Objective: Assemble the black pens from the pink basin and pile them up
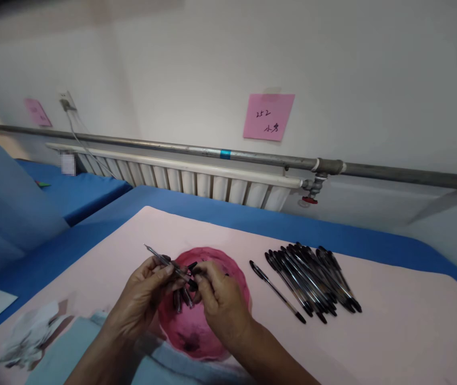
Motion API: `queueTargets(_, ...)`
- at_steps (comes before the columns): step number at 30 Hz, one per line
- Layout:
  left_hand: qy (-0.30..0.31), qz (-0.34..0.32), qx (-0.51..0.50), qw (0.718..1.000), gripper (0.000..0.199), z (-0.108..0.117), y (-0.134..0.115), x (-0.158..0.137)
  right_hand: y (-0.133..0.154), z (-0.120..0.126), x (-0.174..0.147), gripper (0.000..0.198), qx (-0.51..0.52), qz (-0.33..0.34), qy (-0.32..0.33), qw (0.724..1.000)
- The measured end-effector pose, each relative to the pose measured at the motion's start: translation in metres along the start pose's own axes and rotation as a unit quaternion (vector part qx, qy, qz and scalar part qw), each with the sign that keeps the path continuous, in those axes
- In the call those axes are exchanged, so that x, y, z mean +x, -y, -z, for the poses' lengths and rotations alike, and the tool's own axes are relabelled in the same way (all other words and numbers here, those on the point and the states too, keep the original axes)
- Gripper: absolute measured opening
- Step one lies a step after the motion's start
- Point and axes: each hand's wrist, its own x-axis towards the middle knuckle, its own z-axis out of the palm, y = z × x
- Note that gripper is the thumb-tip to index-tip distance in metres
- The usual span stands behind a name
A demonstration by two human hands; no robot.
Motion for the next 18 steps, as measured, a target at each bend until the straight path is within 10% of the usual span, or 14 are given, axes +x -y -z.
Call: queueTargets(18,-0.014,-0.010,0.026,1.000,0.031,-0.0001,-0.0003,0.0023,-0.0069,0.0024,-0.0022,0.017,-0.258,0.154,0.037,0.953)
